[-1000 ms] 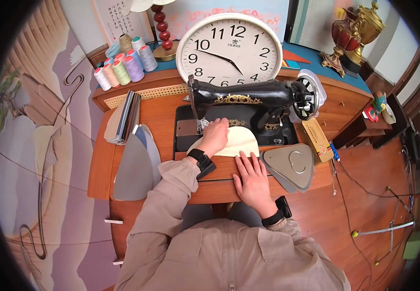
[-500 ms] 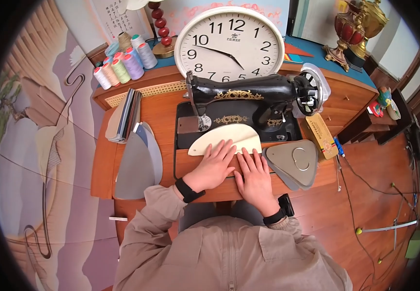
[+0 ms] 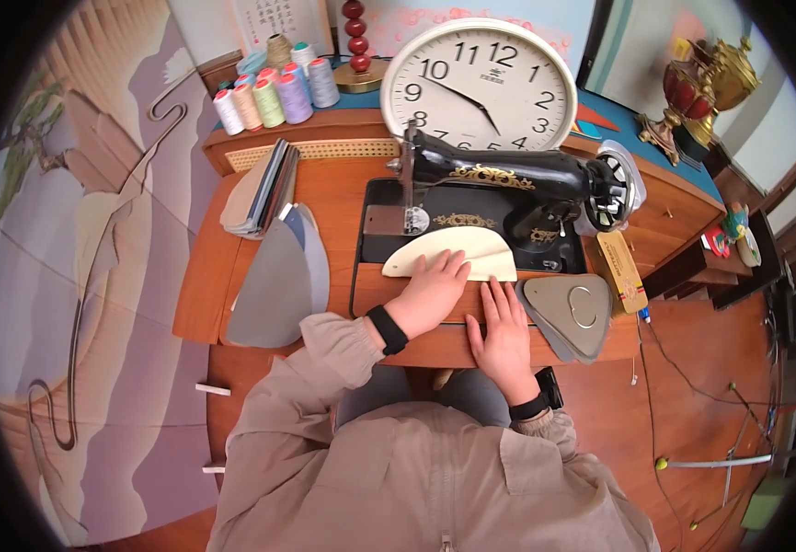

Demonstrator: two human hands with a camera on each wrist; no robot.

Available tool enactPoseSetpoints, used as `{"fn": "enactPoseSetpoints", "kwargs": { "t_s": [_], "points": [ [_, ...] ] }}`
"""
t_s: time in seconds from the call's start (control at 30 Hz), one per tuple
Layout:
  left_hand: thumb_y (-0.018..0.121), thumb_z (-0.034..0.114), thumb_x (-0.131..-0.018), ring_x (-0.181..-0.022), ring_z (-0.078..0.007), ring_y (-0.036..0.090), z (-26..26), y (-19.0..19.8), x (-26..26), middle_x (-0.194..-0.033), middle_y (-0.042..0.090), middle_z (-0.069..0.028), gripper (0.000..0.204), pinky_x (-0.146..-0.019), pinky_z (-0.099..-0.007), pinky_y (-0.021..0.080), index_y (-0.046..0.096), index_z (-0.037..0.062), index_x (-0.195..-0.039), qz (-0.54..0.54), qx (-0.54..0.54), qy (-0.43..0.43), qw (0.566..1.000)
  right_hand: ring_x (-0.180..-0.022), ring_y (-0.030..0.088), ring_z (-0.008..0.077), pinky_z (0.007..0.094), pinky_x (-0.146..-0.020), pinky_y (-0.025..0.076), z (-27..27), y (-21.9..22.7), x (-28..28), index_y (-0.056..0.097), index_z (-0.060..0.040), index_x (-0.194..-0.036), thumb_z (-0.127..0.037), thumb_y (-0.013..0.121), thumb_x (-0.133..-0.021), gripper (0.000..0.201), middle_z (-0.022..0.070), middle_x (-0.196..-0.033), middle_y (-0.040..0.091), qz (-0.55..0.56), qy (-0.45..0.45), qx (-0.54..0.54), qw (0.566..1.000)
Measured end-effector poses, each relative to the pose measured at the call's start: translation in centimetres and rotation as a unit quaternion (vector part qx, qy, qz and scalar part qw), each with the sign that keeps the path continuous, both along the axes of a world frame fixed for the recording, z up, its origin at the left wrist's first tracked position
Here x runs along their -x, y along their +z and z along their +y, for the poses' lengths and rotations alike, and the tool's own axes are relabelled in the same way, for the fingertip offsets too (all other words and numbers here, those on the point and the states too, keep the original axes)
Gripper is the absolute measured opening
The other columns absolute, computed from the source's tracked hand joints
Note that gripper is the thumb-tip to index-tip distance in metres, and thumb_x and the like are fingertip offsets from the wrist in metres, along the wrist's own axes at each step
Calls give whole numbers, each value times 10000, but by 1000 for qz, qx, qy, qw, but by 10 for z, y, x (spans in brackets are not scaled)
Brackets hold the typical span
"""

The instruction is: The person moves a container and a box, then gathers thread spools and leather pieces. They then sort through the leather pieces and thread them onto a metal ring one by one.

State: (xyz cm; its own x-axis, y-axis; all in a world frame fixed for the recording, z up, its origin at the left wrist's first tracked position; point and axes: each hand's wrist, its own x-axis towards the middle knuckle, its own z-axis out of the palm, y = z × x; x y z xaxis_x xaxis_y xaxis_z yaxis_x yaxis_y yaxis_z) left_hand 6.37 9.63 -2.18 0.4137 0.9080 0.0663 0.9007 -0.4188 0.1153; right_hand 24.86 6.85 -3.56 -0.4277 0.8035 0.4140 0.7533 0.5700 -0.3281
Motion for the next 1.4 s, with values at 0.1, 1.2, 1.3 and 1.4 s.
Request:
{"fn": "enactPoseSetpoints", "kwargs": {
  "t_s": [0.1, 1.2, 1.3, 1.4],
  "points": [
    [558, 67, -876, -1402, -360, 371, 8, 1, 4, -1487, 417, -180, 537, -1043, -564, 413, 464, -9, -1399, -44, 19, 3, 999, -1324, 447, 424, 505, -1107, 357, 1, -5, 0, 514, 30, -1367, -255, 627, -921, 541, 212, -1433, 498, 2, -4, 0, 1000],
    [663, 70, -916, -916, -183, 655, -128, 52, 176, -1013, 675, -77, 280, -800, -300, 492, 616, -1, -1184, -369, -159, 372, 836, -1297, 468, 434, 513, -1102, 360, -1, -4, 1, 572, 43, -1293, -208, 637, -903, 468, 222, -1369, 553, 13, -11, -1, 1000],
    [627, 39, -934, -894, -187, 657, -123, 80, 130, -1034, 664, -61, 243, -789, -278, 498, 576, 5, -1169, -685, -145, 239, 673, -1298, 468, 433, 513, -1100, 360, -1, -3, 1, 573, 42, -1294, -209, 640, -900, 472, 217, -1367, 555, 14, -12, 4, 1000],
    [603, 13, -940, -1009, -150, 646, -108, 71, 111, -1108, 667, -54, 301, -879, -282, 496, 559, 31, -1237, -795, -30, 194, 574, -1292, 474, 430, 515, -1093, 366, 0, -6, 0, 573, 42, -1291, -213, 653, -892, 480, 215, -1360, 559, 21, -5, -5, 1000]
  ]
}}
